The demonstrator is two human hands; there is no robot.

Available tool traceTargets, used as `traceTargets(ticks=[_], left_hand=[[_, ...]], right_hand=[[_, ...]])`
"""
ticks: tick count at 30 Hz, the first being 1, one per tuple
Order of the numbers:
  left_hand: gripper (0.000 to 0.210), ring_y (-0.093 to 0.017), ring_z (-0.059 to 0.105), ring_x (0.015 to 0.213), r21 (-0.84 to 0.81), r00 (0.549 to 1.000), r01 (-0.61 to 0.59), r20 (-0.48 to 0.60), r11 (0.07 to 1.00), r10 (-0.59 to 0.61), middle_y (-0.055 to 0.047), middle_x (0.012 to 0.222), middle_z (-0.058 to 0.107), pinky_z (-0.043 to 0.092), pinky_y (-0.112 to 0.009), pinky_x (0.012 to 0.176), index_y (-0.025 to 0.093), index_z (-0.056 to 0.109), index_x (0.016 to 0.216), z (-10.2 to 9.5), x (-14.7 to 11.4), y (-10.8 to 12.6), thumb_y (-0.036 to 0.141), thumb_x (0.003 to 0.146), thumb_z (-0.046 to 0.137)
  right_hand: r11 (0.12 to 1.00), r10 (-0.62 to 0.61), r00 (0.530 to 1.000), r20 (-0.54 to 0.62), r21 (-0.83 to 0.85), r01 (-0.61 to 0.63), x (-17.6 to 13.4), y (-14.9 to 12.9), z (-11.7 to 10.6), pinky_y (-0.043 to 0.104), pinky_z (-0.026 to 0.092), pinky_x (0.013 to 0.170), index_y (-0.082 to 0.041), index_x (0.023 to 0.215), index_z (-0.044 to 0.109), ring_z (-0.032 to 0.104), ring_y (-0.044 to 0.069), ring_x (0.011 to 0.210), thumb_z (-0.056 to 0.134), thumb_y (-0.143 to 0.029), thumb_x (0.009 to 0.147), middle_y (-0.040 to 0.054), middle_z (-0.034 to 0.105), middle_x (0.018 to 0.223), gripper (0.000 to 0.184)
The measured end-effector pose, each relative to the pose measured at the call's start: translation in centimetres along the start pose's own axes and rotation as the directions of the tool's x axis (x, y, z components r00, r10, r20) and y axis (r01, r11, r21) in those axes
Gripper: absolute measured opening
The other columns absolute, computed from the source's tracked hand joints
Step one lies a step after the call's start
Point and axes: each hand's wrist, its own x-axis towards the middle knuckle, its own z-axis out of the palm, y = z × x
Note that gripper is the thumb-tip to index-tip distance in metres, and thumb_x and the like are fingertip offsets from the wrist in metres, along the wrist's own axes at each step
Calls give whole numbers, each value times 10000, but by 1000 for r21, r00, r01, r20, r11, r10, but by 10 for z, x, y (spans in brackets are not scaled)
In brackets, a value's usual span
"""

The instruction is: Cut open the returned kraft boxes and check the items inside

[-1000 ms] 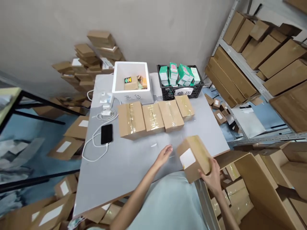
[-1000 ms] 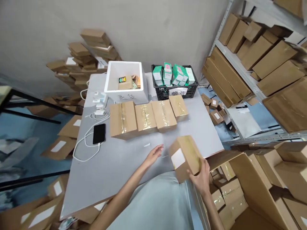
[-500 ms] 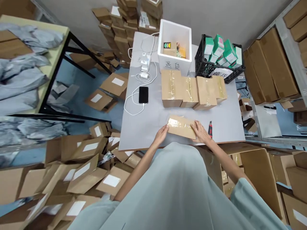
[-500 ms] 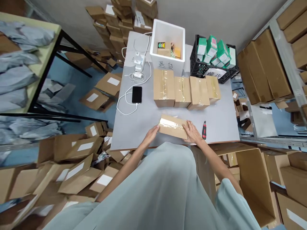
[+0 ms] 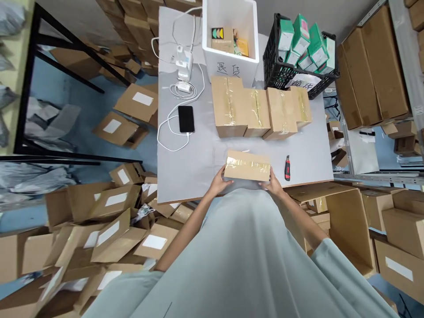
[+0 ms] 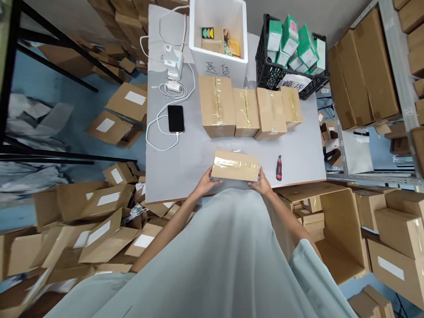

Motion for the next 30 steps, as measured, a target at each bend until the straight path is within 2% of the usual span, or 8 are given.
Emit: traceTargets(ticks=[2, 5, 8, 14, 18, 21, 24, 30], left_hand=[[1078, -399, 634, 1489, 10, 1000, 18, -25, 1000, -18, -156, 1569, 702, 575, -561, 1177, 255, 581, 1627, 0, 7, 0, 245, 613, 946], [880, -394, 667, 1450, 19, 997, 24, -72, 1000, -23, -133, 1492, 760, 582, -549, 1171, 232, 702, 1500, 1, 7, 7, 256, 640, 888], [688, -394, 664, 1457, 8, 995, 1, -99, 1000, 0, -125, 1459, 783, 548, -554, 1221, 213, 794, 1358, 1, -4, 17, 311, 679, 844], [637, -373, 533, 1607, -19, 977, -73, -200, 997, 68, -117, 1617, 681, 476, -538, 1305, 221, 810, 1370, 16, -33, 39, 505, 802, 853], [700, -379, 693, 1419, -4, 972, -25, -234, 1000, 23, -157, 1510, 750, 563, -529, 1217, 160, 802, 1374, 40, -45, 46, 638, 863, 806], [719, -370, 747, 1293, 39, 975, 4, -221, 999, 5, -164, 1371, 814, 595, -533, 1163, 150, 800, 1352, 57, -46, 44, 693, 882, 767], [748, -357, 715, 1344, 46, 964, -51, -257, 998, 62, -156, 1395, 800, 585, -516, 1176, 174, 736, 1451, 70, -44, 42, 685, 904, 752], [875, -362, 665, 1425, 31, 959, -70, -274, 997, 76, -169, 1480, 740, 567, -504, 1208, 186, 581, 1604, 80, -43, 40, 608, 888, 855]], right_hand=[[999, 3, 999, 31, 34, -4, -3, 1, 5, 567, 613, 1121, -268, 1812, 227, 690, 364, 1391, 760, -599, 973, 191, 605, 1643, 1048], [999, -3, 998, 70, 43, 0, -4, -3, 3, 514, 632, 1063, -229, 1669, 498, 731, 342, 1280, 629, -518, 1057, 181, 696, 1512, 689], [999, 1, 998, 67, -46, 3, -2, -12, -9, 452, 619, 1033, -186, 1473, 654, 751, 328, 1197, 558, -536, 1106, 191, 734, 1400, 515], [972, 53, 997, 52, -230, -40, -2, -27, -39, 351, 550, 865, -217, 998, 742, 780, 298, 980, 452, -663, 1152, 154, 814, 1065, 554], [962, 97, 995, 4, -257, -93, 0, -24, -54, 345, 476, 759, -240, 853, 708, 767, 312, 867, 363, -727, 1154, 139, 802, 881, 668], [968, 61, 998, -15, -243, -63, 10, -14, -60, 345, 475, 776, -226, 883, 739, 763, 311, 896, 319, -723, 1161, 151, 805, 921, 708], [984, 1, 1000, -23, -180, -5, 23, -3, -60, 357, 522, 858, -197, 1046, 794, 756, 300, 957, 306, -697, 1167, 161, 808, 1064, 709], [999, -7, 1000, 21, 49, 6, 26, 17, -54, 467, 600, 1059, -159, 1461, 710, 779, 329, 1103, 534, -793, 1059, 194, 772, 1311, 771]])
